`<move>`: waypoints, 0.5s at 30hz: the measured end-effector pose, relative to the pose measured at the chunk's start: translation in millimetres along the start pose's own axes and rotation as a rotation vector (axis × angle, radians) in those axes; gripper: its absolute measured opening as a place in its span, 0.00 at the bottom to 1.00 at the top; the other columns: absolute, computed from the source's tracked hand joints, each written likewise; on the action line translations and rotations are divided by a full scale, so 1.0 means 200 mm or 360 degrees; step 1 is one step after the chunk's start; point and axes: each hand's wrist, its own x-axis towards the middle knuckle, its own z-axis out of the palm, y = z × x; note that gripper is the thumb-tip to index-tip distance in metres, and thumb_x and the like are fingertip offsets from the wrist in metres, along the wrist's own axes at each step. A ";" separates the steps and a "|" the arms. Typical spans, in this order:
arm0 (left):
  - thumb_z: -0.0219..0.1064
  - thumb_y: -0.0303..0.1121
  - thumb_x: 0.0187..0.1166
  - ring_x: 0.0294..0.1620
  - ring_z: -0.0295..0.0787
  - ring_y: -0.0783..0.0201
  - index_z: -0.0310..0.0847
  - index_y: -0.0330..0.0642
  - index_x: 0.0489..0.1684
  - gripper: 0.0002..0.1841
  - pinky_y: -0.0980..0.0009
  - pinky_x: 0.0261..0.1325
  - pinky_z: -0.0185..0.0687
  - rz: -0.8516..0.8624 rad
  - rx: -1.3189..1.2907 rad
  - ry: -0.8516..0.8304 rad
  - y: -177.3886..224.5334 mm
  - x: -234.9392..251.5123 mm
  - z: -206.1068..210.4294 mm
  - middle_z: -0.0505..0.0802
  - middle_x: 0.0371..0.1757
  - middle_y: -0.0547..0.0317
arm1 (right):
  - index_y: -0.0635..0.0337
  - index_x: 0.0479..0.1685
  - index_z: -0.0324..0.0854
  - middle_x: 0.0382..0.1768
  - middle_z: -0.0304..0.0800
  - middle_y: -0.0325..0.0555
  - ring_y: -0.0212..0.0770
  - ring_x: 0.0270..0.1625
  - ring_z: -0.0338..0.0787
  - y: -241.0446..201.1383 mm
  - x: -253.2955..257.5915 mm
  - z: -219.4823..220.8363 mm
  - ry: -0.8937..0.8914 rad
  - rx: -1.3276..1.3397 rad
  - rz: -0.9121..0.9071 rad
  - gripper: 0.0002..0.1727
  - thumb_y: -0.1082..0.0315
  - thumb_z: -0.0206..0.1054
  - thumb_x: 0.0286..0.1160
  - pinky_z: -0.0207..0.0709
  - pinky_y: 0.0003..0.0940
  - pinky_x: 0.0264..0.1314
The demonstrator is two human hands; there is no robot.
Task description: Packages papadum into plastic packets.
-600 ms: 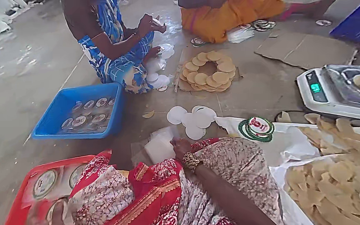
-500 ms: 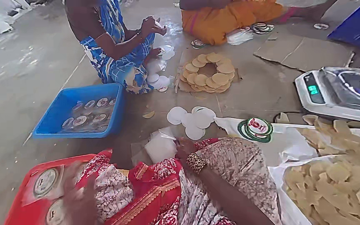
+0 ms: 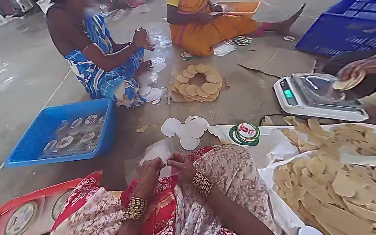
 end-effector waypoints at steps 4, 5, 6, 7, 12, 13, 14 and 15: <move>0.66 0.34 0.83 0.45 0.92 0.52 0.89 0.34 0.44 0.11 0.50 0.59 0.84 0.0121 -0.0226 0.0192 0.00 0.00 0.08 0.93 0.38 0.48 | 0.64 0.27 0.81 0.18 0.80 0.36 0.27 0.19 0.76 0.04 0.00 0.05 0.0316 0.0148 0.0004 0.09 0.78 0.64 0.78 0.73 0.24 0.24; 0.65 0.30 0.82 0.41 0.92 0.60 0.89 0.36 0.46 0.09 0.57 0.54 0.87 0.0175 -0.0390 0.0313 0.00 0.01 0.10 0.94 0.38 0.53 | 0.62 0.25 0.80 0.18 0.79 0.35 0.26 0.18 0.74 0.04 0.01 0.05 0.0348 0.0177 0.0015 0.12 0.74 0.64 0.81 0.71 0.24 0.23; 0.62 0.29 0.81 0.36 0.90 0.66 0.88 0.37 0.46 0.09 0.64 0.48 0.88 0.0197 -0.0517 0.0404 -0.01 0.02 0.13 0.93 0.34 0.58 | 0.60 0.25 0.81 0.18 0.78 0.33 0.25 0.18 0.73 0.05 0.02 0.03 0.0315 0.0199 0.0011 0.14 0.71 0.64 0.83 0.70 0.23 0.23; 0.60 0.31 0.83 0.30 0.87 0.70 0.88 0.38 0.44 0.10 0.67 0.41 0.86 0.0178 -0.0583 0.0469 -0.01 0.03 0.15 0.91 0.30 0.62 | 0.60 0.25 0.81 0.18 0.78 0.32 0.25 0.19 0.74 0.06 0.02 0.01 0.0258 0.0234 -0.0004 0.13 0.70 0.65 0.82 0.70 0.23 0.23; 0.60 0.38 0.86 0.25 0.82 0.63 0.89 0.37 0.36 0.16 0.56 0.37 0.79 0.0053 -0.0515 0.0649 0.01 0.04 0.16 0.87 0.23 0.58 | 0.65 0.42 0.82 0.30 0.88 0.37 0.29 0.31 0.87 0.03 0.05 -0.06 0.0101 0.0128 -0.0049 0.03 0.77 0.67 0.75 0.83 0.26 0.36; 0.61 0.36 0.86 0.24 0.83 0.62 0.90 0.37 0.47 0.13 0.56 0.35 0.81 0.0078 -0.0557 0.0688 0.01 0.03 0.17 0.88 0.24 0.56 | 0.66 0.50 0.81 0.30 0.88 0.37 0.29 0.30 0.87 0.03 0.05 -0.06 0.0102 0.0115 -0.0081 0.09 0.78 0.67 0.74 0.83 0.26 0.35; 0.60 0.35 0.86 0.20 0.80 0.64 0.87 0.38 0.57 0.14 0.60 0.31 0.80 0.0108 -0.0588 0.0704 0.00 0.03 0.18 0.86 0.22 0.57 | 0.67 0.63 0.77 0.30 0.88 0.38 0.29 0.29 0.86 0.03 0.05 -0.06 0.0077 0.0117 -0.0112 0.18 0.78 0.67 0.73 0.82 0.27 0.33; 0.59 0.35 0.86 0.18 0.78 0.66 0.84 0.39 0.62 0.15 0.63 0.28 0.80 0.0134 -0.0596 0.0696 -0.01 0.03 0.18 0.84 0.21 0.60 | 0.66 0.76 0.70 0.32 0.89 0.39 0.30 0.28 0.85 0.02 0.05 -0.06 0.0009 0.0137 -0.0126 0.28 0.77 0.66 0.74 0.81 0.28 0.32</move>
